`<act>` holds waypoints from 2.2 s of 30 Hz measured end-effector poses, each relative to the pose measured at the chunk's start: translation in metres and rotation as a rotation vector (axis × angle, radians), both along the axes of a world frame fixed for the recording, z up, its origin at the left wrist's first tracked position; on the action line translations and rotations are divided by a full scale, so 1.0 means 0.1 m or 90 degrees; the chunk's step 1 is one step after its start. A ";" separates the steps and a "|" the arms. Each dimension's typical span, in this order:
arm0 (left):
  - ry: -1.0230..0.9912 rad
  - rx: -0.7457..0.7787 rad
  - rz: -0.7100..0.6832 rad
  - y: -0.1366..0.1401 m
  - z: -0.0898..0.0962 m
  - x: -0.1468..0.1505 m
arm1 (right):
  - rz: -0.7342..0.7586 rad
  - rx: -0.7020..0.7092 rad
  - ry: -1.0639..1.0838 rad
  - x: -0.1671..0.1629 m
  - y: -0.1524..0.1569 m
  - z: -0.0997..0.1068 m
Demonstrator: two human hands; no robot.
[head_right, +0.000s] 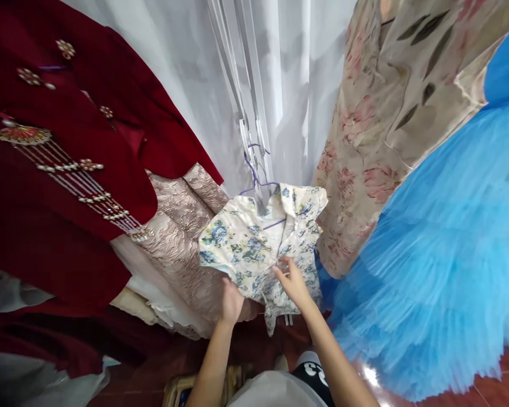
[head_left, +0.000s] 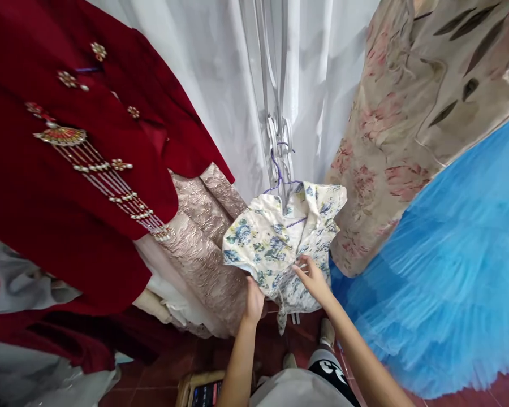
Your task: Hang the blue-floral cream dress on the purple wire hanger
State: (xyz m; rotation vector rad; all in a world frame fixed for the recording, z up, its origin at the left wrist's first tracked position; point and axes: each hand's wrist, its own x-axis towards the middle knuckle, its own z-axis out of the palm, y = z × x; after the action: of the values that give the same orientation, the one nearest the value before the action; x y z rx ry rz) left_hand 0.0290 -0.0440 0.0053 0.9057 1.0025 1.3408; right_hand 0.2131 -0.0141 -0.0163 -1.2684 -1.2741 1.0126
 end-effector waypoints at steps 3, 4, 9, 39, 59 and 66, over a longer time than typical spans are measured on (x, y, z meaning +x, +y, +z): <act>0.200 0.030 0.054 -0.06 -0.05 -0.07 | 0.027 -0.004 -0.012 -0.13 0.20 0.04; 0.257 0.032 0.072 -0.07 -0.05 -0.10 | 0.036 -0.006 -0.014 -0.16 0.24 0.06; 0.393 0.175 0.404 -0.07 -0.10 -0.26 | 0.054 -0.038 0.005 -0.24 0.15 0.07; 0.504 0.503 0.057 0.61 0.94 -0.12 | 0.053 0.155 0.228 -0.33 0.47 2.05; 0.310 0.514 0.231 1.21 2.31 -0.64 | 0.001 0.129 -0.071 -0.37 0.34 0.96; -0.037 0.302 0.237 1.33 1.64 -1.62 | 0.107 0.033 -0.112 -0.40 0.08 0.31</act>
State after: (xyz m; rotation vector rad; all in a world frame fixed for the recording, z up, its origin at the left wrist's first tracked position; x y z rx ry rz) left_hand -0.1333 0.0886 0.1691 1.0537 0.8461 1.9623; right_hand 0.1734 -0.0063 0.0147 -1.2483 -1.5535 0.9949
